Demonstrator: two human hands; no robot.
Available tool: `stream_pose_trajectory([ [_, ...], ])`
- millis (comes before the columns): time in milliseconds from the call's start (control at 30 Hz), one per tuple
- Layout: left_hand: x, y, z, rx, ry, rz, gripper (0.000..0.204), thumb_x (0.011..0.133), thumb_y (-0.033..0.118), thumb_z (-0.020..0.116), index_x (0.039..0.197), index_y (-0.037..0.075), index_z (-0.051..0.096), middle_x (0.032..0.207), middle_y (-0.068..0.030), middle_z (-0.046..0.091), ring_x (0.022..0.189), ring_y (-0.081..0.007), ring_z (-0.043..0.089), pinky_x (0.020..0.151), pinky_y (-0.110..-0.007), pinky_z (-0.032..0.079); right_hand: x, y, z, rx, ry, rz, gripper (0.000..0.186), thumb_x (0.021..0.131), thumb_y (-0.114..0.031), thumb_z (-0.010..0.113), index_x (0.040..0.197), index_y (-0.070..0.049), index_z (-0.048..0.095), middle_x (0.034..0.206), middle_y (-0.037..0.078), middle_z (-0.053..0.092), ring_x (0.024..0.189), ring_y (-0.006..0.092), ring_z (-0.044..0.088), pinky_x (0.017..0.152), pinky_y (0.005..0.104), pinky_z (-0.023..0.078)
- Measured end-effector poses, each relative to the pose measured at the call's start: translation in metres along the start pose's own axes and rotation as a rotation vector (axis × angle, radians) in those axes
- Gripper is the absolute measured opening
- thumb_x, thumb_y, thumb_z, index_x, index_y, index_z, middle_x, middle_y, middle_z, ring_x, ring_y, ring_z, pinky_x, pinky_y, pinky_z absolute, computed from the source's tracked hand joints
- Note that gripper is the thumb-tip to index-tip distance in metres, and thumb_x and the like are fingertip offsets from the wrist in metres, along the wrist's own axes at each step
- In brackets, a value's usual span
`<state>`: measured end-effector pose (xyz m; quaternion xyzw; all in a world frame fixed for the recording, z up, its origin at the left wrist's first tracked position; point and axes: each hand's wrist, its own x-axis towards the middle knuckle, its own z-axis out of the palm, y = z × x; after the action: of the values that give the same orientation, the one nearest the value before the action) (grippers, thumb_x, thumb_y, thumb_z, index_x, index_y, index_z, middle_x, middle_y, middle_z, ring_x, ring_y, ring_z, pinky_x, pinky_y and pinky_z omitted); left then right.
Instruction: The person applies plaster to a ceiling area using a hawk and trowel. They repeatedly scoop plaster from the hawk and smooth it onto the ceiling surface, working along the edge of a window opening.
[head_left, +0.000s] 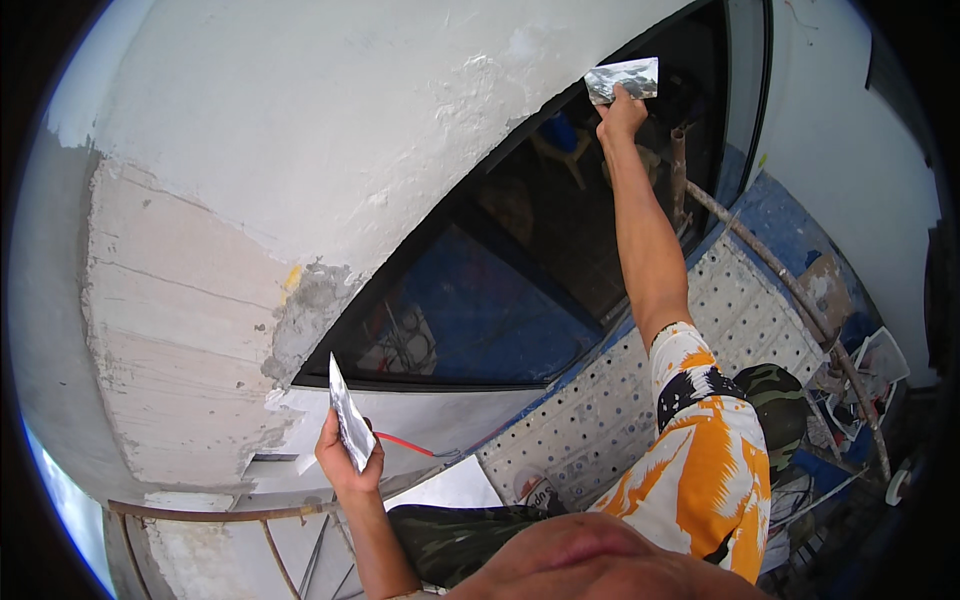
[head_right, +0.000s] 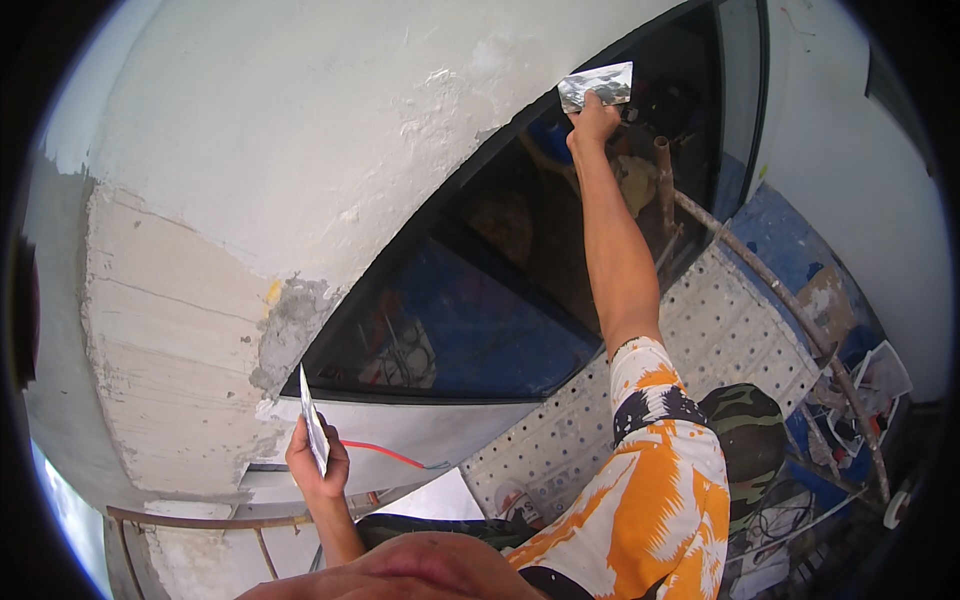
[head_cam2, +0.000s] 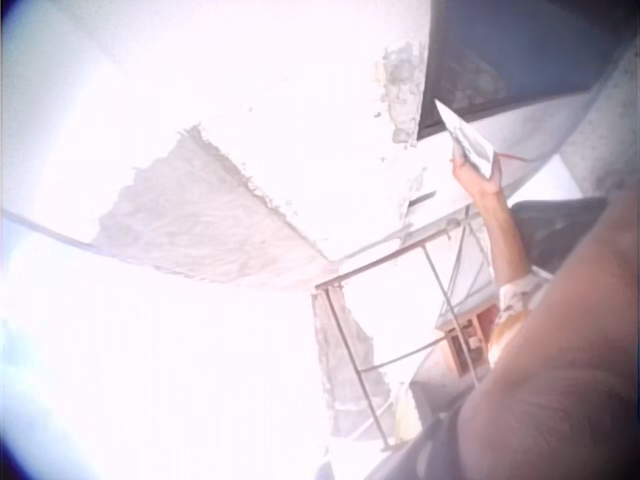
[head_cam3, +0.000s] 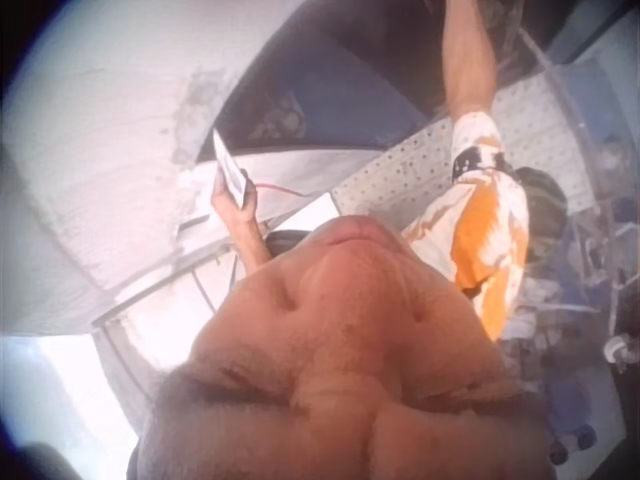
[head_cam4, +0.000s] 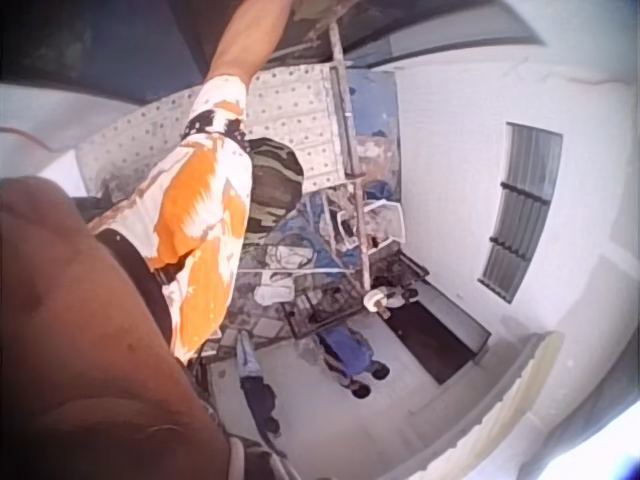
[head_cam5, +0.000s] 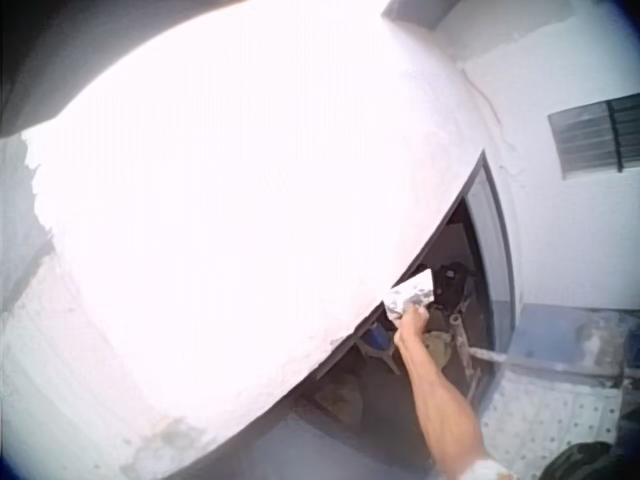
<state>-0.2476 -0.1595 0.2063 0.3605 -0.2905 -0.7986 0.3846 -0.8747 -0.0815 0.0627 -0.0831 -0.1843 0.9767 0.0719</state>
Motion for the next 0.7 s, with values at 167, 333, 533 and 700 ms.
stream_pose_trajectory([
  [167, -0.002, -0.001, 0.003, 0.035, 0.013, 0.008, 0.017, 0.097, 0.022, 0.056, 0.100, 0.009, 0.066, 0.080, -0.0031, 0.071, 0.063, -0.0172, 0.067, 0.053, -0.029, 0.056, -0.025, 0.007, -0.002, -0.027, -0.072, 0.092, 0.028, 0.088, -0.003, 0.059, 0.115, 0.002, 0.054, 0.112, 0.016, 0.061, 0.098, 0.0291, 0.065, 0.077, 0.0492, 0.060],
  [333, -0.002, -0.004, 0.006, 0.034, 0.049, 0.019, 0.015, 0.096, 0.022, 0.057, 0.100, 0.010, 0.065, 0.081, -0.0023, 0.071, 0.067, -0.0174, 0.069, 0.055, -0.030, 0.057, -0.076, 0.013, 0.001, -0.040, -0.094, 0.175, 0.024, 0.088, -0.002, 0.056, 0.111, 0.003, 0.058, 0.108, 0.014, 0.063, 0.094, 0.0273, 0.067, 0.073, 0.0458, 0.061],
  [533, -0.002, -0.005, 0.007, 0.100, 0.004, -0.025, 0.017, 0.096, 0.024, 0.057, 0.103, 0.011, 0.066, 0.087, -0.0024, 0.072, 0.071, -0.0168, 0.070, 0.059, -0.030, 0.057, -0.137, 0.005, -0.001, -0.238, -0.246, 0.275, 0.026, 0.087, -0.002, 0.057, 0.111, 0.005, 0.058, 0.102, 0.012, 0.065, 0.085, 0.0224, 0.068, 0.065, 0.0414, 0.060],
  [700, 0.012, -0.021, 0.014, 0.086, 0.068, 0.038, 0.024, 0.098, 0.022, 0.053, 0.112, 0.007, 0.065, 0.103, -0.0033, 0.071, 0.091, -0.0183, 0.070, 0.077, -0.035, 0.058, -0.239, -0.038, -0.022, -0.098, -0.460, 0.381, 0.016, 0.091, -0.003, 0.057, 0.105, 0.003, 0.062, 0.101, 0.009, 0.066, 0.085, 0.0180, 0.067, 0.074, 0.0349, 0.058],
])
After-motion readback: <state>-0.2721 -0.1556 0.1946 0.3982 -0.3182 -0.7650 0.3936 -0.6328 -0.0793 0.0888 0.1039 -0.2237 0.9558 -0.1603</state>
